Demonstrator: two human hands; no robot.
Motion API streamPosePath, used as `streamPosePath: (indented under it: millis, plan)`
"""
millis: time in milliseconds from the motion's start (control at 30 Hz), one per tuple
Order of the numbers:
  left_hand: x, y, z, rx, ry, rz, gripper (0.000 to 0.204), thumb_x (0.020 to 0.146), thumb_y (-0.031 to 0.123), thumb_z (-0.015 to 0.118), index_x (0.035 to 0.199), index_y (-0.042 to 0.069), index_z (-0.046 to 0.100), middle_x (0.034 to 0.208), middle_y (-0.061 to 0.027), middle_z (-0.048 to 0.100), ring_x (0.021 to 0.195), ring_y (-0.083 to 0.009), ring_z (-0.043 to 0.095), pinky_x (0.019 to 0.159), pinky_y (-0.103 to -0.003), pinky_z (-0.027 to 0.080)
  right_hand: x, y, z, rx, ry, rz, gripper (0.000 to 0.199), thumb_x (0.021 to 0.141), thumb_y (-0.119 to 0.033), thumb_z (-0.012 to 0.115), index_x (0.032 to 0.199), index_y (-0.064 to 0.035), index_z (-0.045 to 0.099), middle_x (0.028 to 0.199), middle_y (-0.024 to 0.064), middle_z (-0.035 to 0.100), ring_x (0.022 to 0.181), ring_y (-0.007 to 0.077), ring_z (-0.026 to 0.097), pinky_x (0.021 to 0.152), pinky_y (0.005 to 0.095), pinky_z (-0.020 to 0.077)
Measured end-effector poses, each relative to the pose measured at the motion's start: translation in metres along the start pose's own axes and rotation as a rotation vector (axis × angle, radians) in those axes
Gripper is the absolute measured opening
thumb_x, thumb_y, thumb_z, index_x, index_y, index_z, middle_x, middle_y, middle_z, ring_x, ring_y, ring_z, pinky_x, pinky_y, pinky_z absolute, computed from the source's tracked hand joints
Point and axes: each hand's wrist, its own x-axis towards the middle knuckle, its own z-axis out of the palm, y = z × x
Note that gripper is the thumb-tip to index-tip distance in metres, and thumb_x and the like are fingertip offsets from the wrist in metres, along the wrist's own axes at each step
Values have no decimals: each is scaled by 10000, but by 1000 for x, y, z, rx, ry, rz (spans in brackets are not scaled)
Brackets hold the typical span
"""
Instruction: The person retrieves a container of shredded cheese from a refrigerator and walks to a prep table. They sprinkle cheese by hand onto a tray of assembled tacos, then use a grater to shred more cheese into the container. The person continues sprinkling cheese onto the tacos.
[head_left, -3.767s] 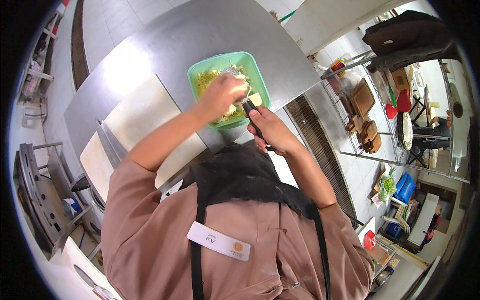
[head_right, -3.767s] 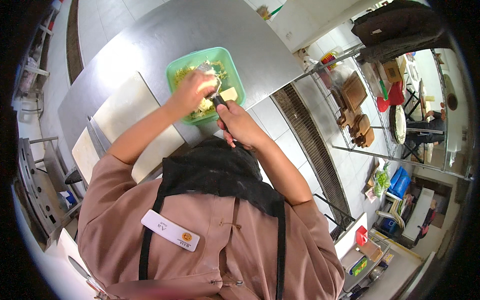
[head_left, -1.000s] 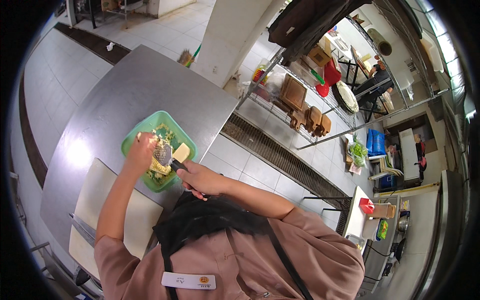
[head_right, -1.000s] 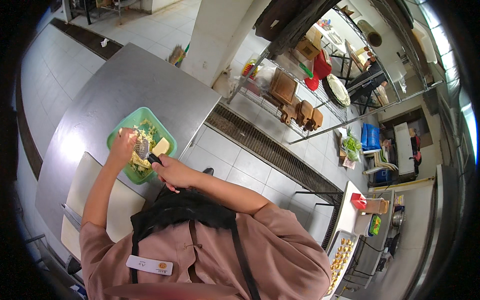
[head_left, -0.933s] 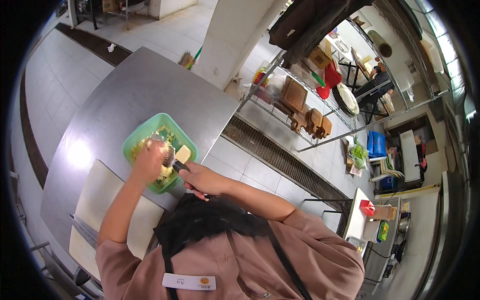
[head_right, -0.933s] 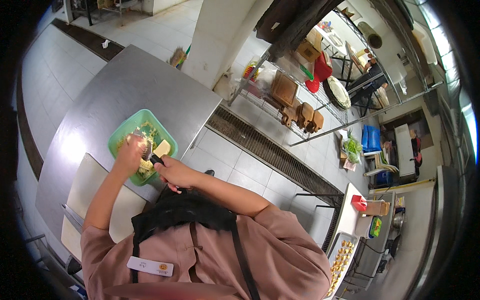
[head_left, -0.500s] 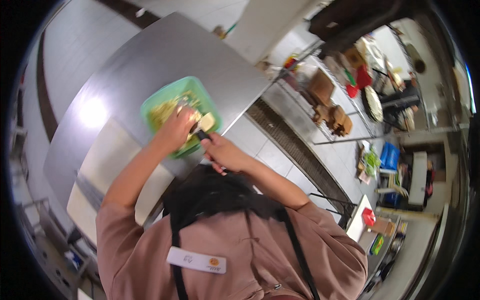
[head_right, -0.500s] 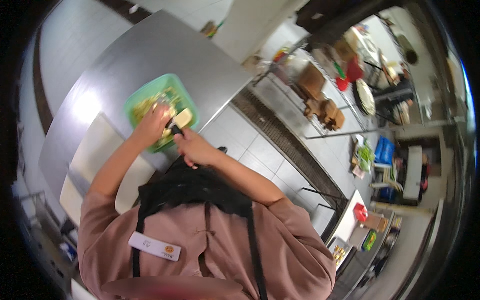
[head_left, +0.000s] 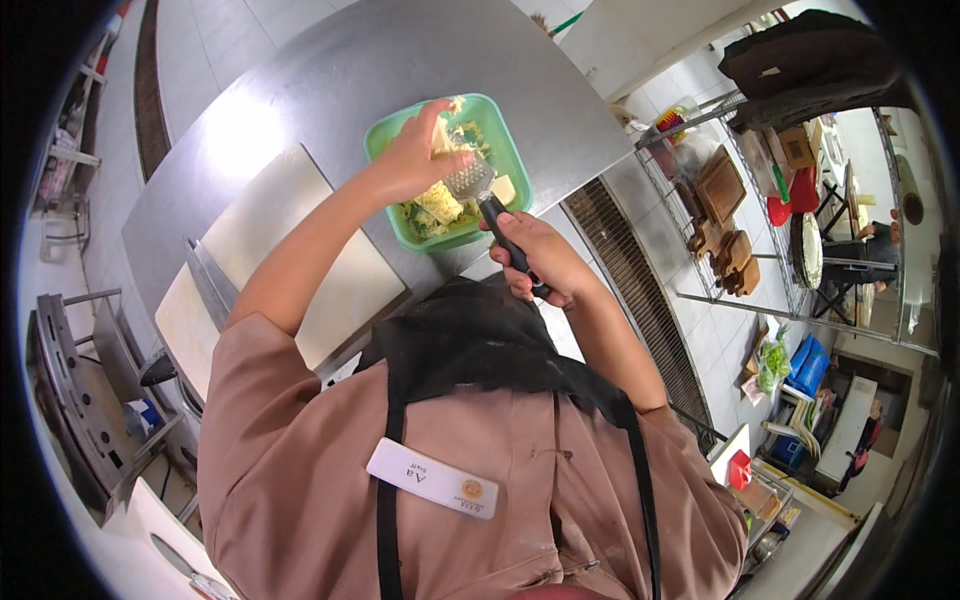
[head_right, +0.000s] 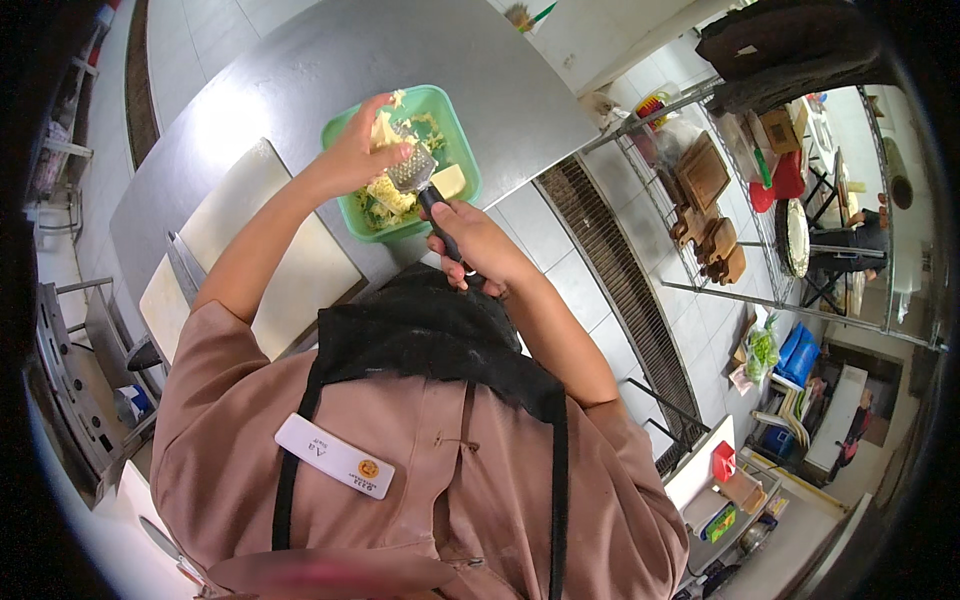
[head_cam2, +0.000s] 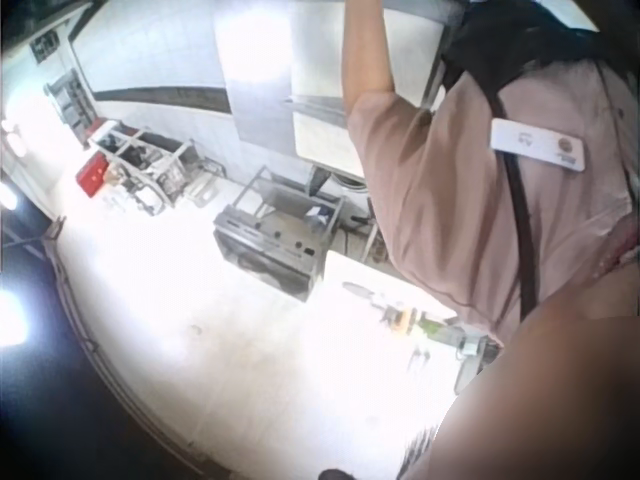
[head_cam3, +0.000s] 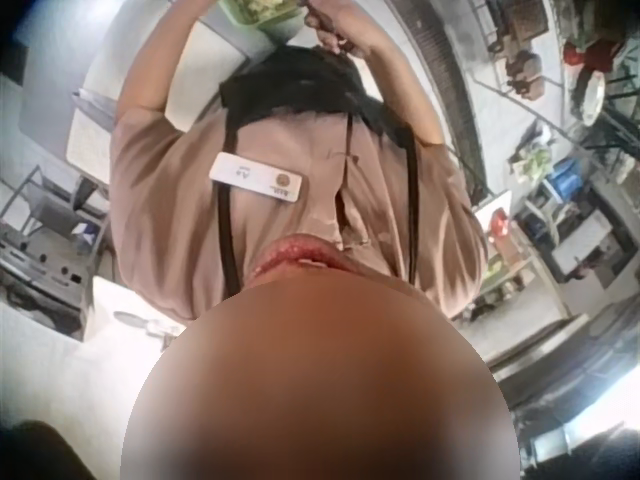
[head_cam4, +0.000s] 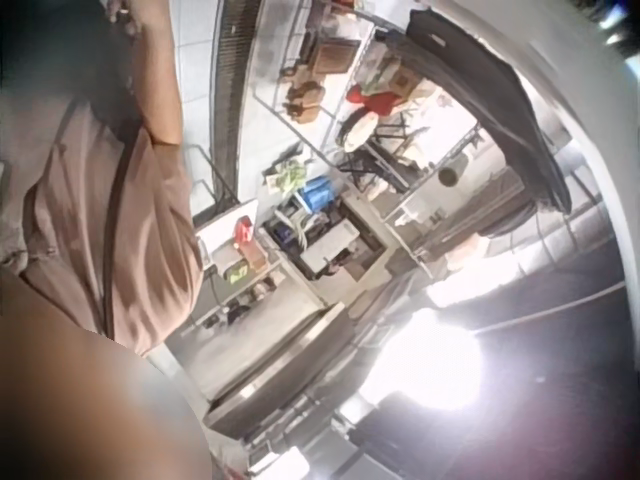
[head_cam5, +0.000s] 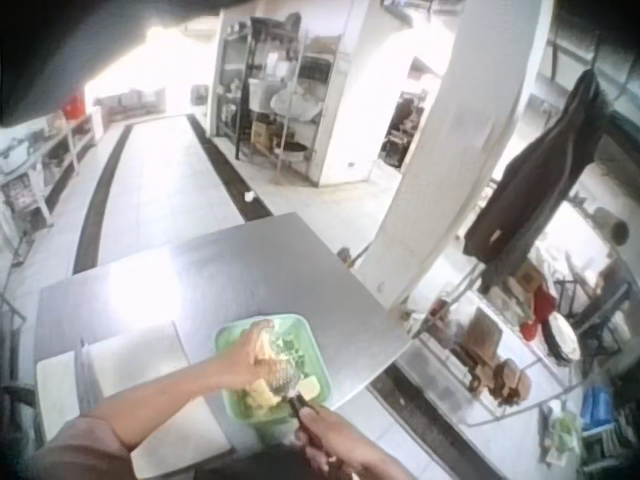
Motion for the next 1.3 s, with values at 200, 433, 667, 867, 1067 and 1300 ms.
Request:
streamPosePath:
  millis: [200, 433, 667, 867, 1067, 1300]
  plan:
    - [-2, -21, 10, 386, 211, 409, 385, 869, 344, 573, 1068, 18, 525, 1004, -163, 545, 928, -335, 539, 808, -417, 438, -5, 0, 3, 47, -25, 42, 343, 958, -354, 438, 1098, -41, 438, 674, 0, 445, 375, 49, 371, 333, 201, 315]
    - [-16, -7, 39, 44, 86, 350, 250, 862, 271, 575, 945, 35, 568, 874, -156, 506, 756, -306, 550, 685, -394, 457, 3, 3, 5, -24, -45, 65, 313, 962, -337, 431, 1056, -39, 427, 675, 1, 440, 375, 50, 377, 323, 203, 315]
    - [-12, -10, 44, 50, 156, 363, 289, 855, 316, 592, 949, 45, 568, 884, -171, 502, 775, -330, 558, 687, -419, 454, -5, -4, 7, -73, -6, 36, 311, 962, -297, 441, 1087, -15, 404, 715, 18, 443, 374, 58, 386, 322, 209, 327]
    - [12, -29, 15, 169, 125, 161, 293, 890, 336, 541, 982, 58, 525, 936, -175, 499, 809, -346, 554, 733, -418, 454, -9, -2, 10, -68, -44, -6, 259, 951, -281, 442, 914, -33, 377, 685, 20, 447, 369, 66, 417, 324, 226, 369]
    - [-14, -6, 44, 31, 16, 332, 289, 907, 337, 507, 974, 56, 508, 876, -179, 500, 814, -354, 538, 726, -433, 441, 3, 1, 7, -151, 20, 47, 249, 958, -252, 447, 1043, -24, 394, 709, 22, 444, 365, 67, 392, 329, 230, 348]
    - [9, -36, 23, 239, 64, 116, 297, 917, 314, 483, 959, 21, 501, 865, -191, 508, 803, -377, 542, 712, -451, 441, -5, 7, 13, -190, 10, 9, 222, 951, -242, 466, 994, -45, 375, 704, 18, 447, 362, 66, 400, 328, 232, 353]
